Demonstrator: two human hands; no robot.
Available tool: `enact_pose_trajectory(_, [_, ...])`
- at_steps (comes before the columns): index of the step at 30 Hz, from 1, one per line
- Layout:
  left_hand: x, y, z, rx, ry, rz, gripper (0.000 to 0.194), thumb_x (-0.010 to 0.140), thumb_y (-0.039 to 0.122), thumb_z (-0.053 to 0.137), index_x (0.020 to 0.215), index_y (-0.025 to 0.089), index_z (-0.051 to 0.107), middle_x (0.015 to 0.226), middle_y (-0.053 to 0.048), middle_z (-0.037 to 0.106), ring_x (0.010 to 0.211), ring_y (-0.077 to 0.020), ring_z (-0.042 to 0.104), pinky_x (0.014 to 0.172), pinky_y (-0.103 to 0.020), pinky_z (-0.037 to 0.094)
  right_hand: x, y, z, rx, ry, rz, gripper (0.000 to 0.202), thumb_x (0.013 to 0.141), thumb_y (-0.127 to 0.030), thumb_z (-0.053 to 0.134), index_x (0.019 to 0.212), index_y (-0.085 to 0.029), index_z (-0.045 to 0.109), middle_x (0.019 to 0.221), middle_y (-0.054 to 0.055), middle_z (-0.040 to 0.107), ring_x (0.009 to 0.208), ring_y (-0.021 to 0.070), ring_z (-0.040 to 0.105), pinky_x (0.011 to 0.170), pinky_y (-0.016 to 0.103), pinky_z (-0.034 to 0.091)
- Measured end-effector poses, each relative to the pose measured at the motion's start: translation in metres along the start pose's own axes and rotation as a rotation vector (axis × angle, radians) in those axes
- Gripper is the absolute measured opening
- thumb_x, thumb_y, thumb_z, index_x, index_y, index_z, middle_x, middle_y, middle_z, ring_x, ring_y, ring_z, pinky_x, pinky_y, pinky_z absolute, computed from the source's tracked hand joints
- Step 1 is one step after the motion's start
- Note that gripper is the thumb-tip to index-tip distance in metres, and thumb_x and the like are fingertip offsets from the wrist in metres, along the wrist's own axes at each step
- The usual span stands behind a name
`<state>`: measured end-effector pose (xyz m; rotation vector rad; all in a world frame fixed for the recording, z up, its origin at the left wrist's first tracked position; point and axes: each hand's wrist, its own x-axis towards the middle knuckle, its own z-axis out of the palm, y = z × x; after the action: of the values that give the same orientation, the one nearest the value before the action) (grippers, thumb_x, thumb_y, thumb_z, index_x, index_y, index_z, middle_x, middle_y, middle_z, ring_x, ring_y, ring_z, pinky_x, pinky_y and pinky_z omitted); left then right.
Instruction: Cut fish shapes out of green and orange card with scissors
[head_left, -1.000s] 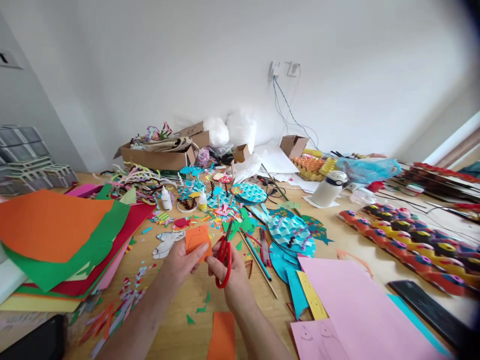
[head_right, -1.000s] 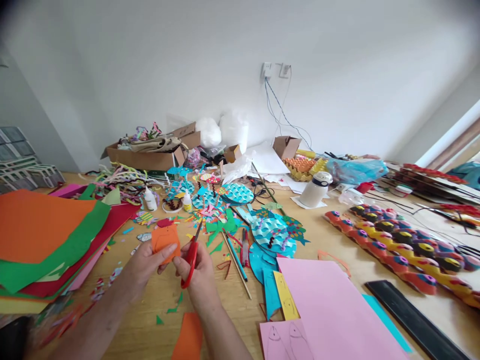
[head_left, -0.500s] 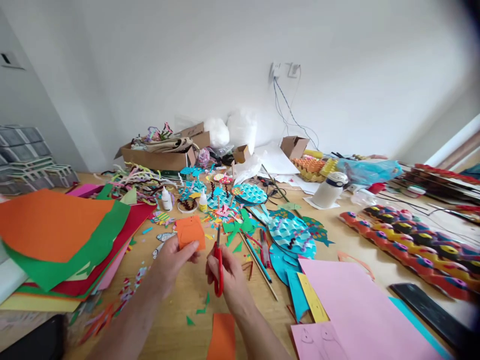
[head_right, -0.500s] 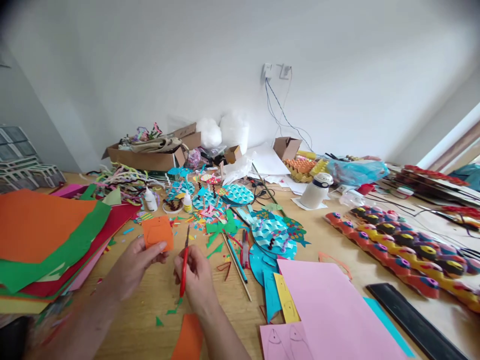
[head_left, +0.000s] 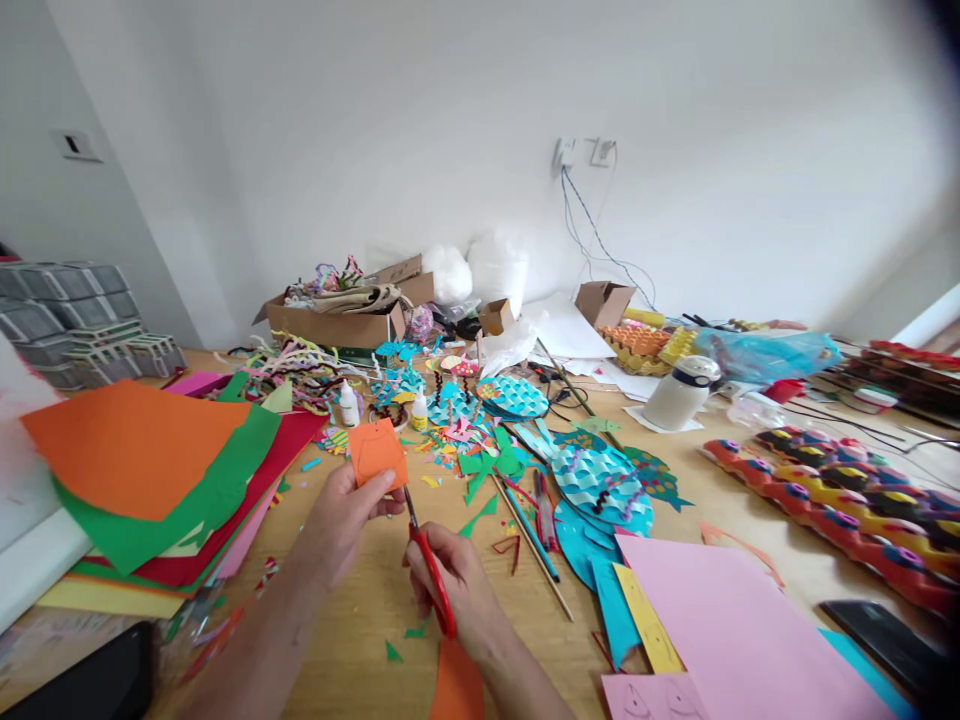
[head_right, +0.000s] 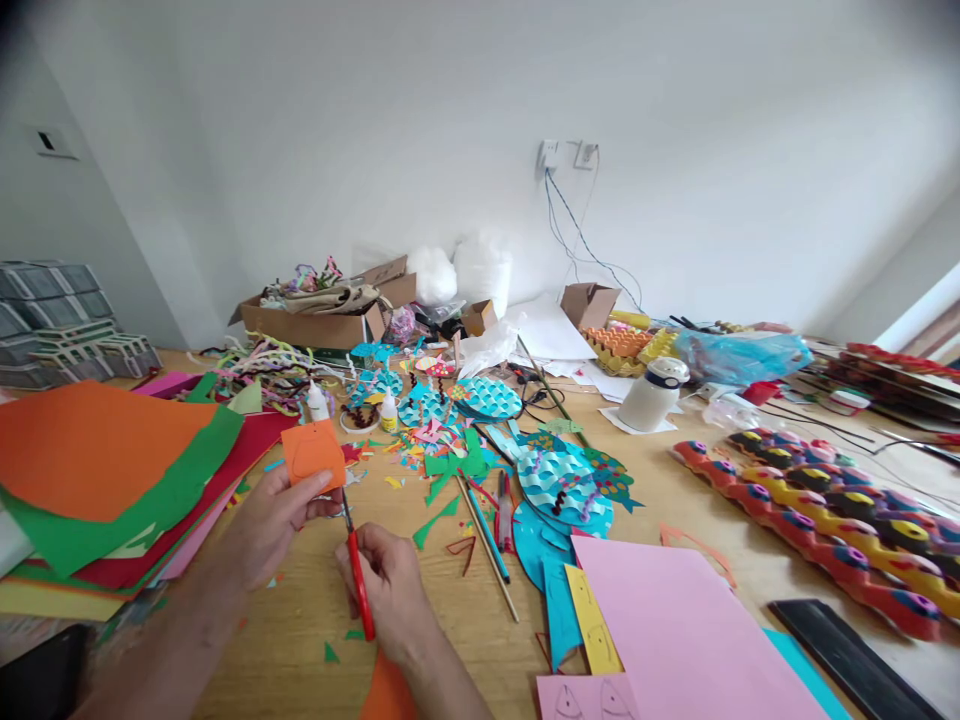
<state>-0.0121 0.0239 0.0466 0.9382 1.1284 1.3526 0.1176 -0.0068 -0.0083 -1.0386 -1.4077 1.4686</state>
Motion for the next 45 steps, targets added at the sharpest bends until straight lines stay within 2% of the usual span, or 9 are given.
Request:
enact_pose_trajectory(6, [-0.0003, 0.0007, 0.0035, 0.010, -0.021, -0.003, 0.019, 0.058, 0.029, 0.069, 0.067, 0.014, 0.062, 0.059, 0.001, 0.062, 0.055, -0.0139, 0.057, 0.053, -0.027, 0.050, -0.0001, -0.0021, 0.0014, 0.059, 0.000, 0.027, 0.037, 0.078, -0.049, 0.050, 0.059, -0.019, 0.042, 0.040, -0.008, 0.037, 0.034, 0.0055, 0.036, 0.036, 0.017, 0.028])
enact_pose_trajectory(13, [0.0009, 0.0005, 0.0026, 0.026, -0.016, -0.021, 0.017, 0.057, 0.026, 0.068, 0.066, 0.013, 0.061, 0.058, 0.001, 0.063, 0.054, -0.0131, 0.056, 0.052, -0.026, 0.050, -0.0017, -0.0068, 0.0016, 0.058, 0.010, 0.052, 0.034, 0.077, -0.045, 0.051, 0.057, -0.019, 0.042, 0.040, -0.009, 0.036, 0.033, 0.0052, 0.034, 0.034, 0.016, 0.027])
enact_pose_trajectory(20, [-0.0008, 0.0038, 0.0027, 0.023, -0.022, -0.035, 0.016, 0.055, 0.026, 0.067, 0.064, 0.013, 0.061, 0.056, 0.001, 0.063, 0.051, -0.0131, 0.057, 0.051, -0.026, 0.050, -0.0006, -0.0042, 0.0016, 0.080, -0.012, 0.037, 0.037, 0.076, -0.050, 0.051, 0.059, -0.019, 0.043, 0.039, -0.009, 0.035, 0.031, 0.0050, 0.032, 0.033, 0.017, 0.025])
enact_pose_trajectory(45, [0.0007, 0.0003, -0.0005, 0.033, -0.055, -0.018, 0.014, 0.058, 0.027, 0.067, 0.063, 0.016, 0.062, 0.057, 0.001, 0.063, 0.053, -0.0134, 0.057, 0.051, -0.025, 0.049, -0.0006, -0.0071, 0.0024, 0.071, -0.013, 0.056, 0.039, 0.075, -0.052, 0.052, 0.058, -0.019, 0.042, 0.038, -0.010, 0.033, 0.031, 0.0049, 0.031, 0.032, 0.018, 0.023])
